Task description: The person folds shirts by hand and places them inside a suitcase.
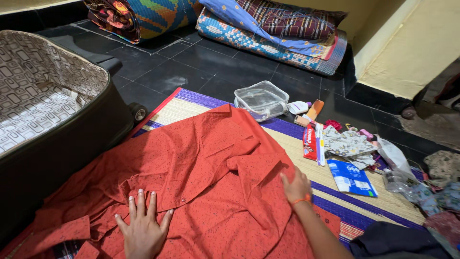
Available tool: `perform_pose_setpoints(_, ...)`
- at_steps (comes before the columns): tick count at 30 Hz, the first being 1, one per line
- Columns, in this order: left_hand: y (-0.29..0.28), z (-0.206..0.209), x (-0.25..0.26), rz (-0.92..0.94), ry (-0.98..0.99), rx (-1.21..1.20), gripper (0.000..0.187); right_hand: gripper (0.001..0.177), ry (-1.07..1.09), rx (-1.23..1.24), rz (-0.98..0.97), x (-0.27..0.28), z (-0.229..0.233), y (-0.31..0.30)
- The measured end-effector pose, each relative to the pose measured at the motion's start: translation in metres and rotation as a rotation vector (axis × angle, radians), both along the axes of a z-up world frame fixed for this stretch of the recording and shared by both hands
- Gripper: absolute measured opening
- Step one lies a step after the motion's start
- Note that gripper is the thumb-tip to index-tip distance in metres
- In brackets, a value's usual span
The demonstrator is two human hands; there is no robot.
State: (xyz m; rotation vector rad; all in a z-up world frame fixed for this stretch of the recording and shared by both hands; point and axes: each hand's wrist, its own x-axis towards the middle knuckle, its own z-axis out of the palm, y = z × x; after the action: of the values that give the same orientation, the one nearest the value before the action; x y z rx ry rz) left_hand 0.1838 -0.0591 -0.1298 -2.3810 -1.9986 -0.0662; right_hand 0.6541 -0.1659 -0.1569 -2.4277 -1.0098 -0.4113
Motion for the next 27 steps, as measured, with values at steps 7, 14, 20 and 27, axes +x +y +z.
perform_pose_setpoints(7,-0.002,0.003,-0.003,-0.066,-0.083,0.002,0.085,0.034,0.238,-0.284,-0.297,0.045,-0.001,-0.076)
perform_pose_setpoints(14,-0.002,0.007,-0.002,-0.088,-0.072,-0.055,0.089,0.042,-0.279,0.143,-0.121,0.034,0.017,-0.054)
perform_pose_setpoints(20,0.008,0.006,0.001,-0.068,0.024,-0.216,0.087,0.028,0.083,0.049,0.297,0.037,0.022,0.062)
perform_pose_setpoints(27,0.015,-0.002,0.0,-0.052,0.073,-0.206,0.091,0.025,0.148,-0.247,0.331,0.002,0.011,0.093)
